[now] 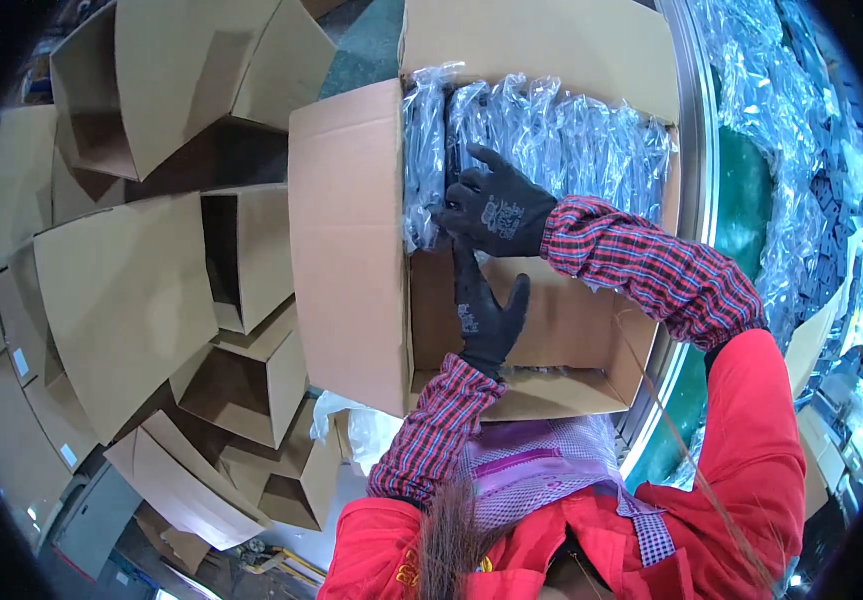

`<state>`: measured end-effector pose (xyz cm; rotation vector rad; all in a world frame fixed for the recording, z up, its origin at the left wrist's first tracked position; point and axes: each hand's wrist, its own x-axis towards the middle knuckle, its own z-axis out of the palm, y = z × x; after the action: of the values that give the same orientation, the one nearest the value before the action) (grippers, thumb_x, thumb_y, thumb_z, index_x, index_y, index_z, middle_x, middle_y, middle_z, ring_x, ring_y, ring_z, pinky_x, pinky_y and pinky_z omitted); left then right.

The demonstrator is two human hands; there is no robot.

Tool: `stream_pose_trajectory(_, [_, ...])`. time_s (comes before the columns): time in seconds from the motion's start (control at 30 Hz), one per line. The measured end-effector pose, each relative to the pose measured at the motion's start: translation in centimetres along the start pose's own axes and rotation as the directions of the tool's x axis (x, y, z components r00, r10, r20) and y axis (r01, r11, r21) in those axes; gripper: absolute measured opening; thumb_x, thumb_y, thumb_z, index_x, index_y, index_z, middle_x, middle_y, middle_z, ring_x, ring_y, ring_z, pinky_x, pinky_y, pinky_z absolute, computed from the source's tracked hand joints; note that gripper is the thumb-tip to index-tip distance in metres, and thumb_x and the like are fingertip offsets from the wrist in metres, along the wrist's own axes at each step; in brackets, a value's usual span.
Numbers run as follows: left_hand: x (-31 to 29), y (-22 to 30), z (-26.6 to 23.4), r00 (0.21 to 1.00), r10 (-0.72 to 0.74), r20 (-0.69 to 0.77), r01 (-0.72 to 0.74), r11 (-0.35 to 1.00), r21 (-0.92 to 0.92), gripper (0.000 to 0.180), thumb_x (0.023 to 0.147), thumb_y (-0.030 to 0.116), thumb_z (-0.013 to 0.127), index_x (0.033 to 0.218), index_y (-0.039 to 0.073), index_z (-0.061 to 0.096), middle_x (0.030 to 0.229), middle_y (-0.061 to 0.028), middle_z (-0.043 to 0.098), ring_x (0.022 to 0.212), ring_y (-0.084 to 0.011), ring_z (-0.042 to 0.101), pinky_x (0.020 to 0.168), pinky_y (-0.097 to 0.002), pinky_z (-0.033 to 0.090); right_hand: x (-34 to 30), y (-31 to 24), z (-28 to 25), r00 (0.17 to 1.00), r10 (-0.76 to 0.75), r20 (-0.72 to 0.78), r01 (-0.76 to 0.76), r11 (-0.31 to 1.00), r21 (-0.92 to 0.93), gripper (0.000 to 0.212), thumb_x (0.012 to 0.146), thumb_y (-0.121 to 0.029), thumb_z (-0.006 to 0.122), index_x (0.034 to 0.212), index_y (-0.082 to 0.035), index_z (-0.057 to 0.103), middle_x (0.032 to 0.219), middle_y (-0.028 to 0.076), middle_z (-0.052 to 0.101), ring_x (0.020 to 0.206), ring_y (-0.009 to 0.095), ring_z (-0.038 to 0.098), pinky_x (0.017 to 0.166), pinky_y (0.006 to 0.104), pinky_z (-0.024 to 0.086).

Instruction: Packing items from an assembly line into cardboard boxes for shipping.

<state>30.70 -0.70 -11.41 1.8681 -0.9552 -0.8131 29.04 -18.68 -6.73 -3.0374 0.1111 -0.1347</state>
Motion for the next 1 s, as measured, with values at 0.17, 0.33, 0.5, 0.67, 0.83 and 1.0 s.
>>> stream_pose_trajectory(0.17, [0.4,0.0,-0.2,0.99,0.119,-0.082,-0.125,0.99,-0.071,0.081,0.078,0.02,0.065,0.141,-0.006,0.021,0.14,-0.0252,0.033,0.126,-0.0374,0.038,0.105,-0.0406,0.03,-1.4,0.3,-0.3,1.0,0.018,0.021,-0.018,0.999,-0.028,0.03,0.076,-0.025,0.058,0.106,-0.02,0.059,0.089,0.004,0.056,0.084,0.022,0.054,0.1,0.0553,0.028])
stream_pose_trajectory(0.33, [-0.2,-1.1,-0.4,0.996,0.01,-0.094,-0.014,0.999,-0.041,0.083,0.078,0.021,0.065,0.141,-0.006,0.019,0.141,-0.0254,0.031,0.127,-0.0378,0.036,0.106,-0.0413,0.028,-2.6,0.9,0.0,0.998,0.021,-0.052,-0.021,1.0,0.003,0.028,0.076,-0.023,0.058,0.104,-0.019,0.06,0.088,0.004,0.056,0.08,0.021,0.054,0.099,0.054,0.03])
stream_pose_trajectory(0.5, [1.4,1.7,-0.6,0.963,0.043,-0.265,-0.031,0.998,0.048,0.082,0.079,0.021,0.066,0.141,-0.005,0.019,0.141,-0.0252,0.03,0.128,-0.0374,0.035,0.107,-0.0417,0.027,-2.5,0.7,-0.7,0.998,0.046,-0.043,-0.046,0.999,0.004,0.028,0.075,-0.022,0.057,0.103,-0.019,0.06,0.089,0.004,0.056,0.082,0.021,0.055,0.099,0.0507,0.032])
stream_pose_trajectory(0.67, [1.0,0.8,-0.1,0.972,0.082,-0.218,-0.069,0.996,0.064,0.082,0.078,0.021,0.066,0.141,-0.005,0.019,0.142,-0.0249,0.029,0.128,-0.0371,0.033,0.107,-0.0409,0.026,-0.4,0.0,-1.5,0.937,0.195,-0.29,-0.114,0.955,0.273,0.029,0.074,-0.021,0.058,0.103,-0.018,0.06,0.097,0.003,0.058,0.091,0.021,0.055,0.099,0.0473,0.033])
stream_pose_trajectory(0.83, [1.5,0.7,-0.1,0.995,-0.019,-0.1,0.004,0.988,-0.155,0.083,0.077,0.021,0.067,0.141,-0.004,0.02,0.141,-0.0251,0.03,0.127,-0.0372,0.035,0.107,-0.0406,0.027,1.9,-0.8,0.7,0.96,0.157,-0.231,-0.128,0.982,0.136,0.034,0.074,-0.021,0.059,0.108,-0.016,0.059,0.109,0.003,0.058,0.1,0.021,0.054,0.098,0.0451,0.035])
stream_pose_trajectory(1.0, [1.5,1.2,-0.9,0.991,0.052,-0.125,-0.066,0.992,-0.107,0.084,0.075,0.02,0.068,0.141,-0.004,0.021,0.139,-0.025,0.032,0.125,-0.0368,0.037,0.106,-0.0405,0.028,0.2,-0.8,1.4,0.986,0.116,-0.116,-0.105,0.99,0.096,0.039,0.074,-0.023,0.06,0.112,-0.015,0.059,0.117,0.004,0.056,0.103,0.021,0.053,0.096,0.0447,0.036])
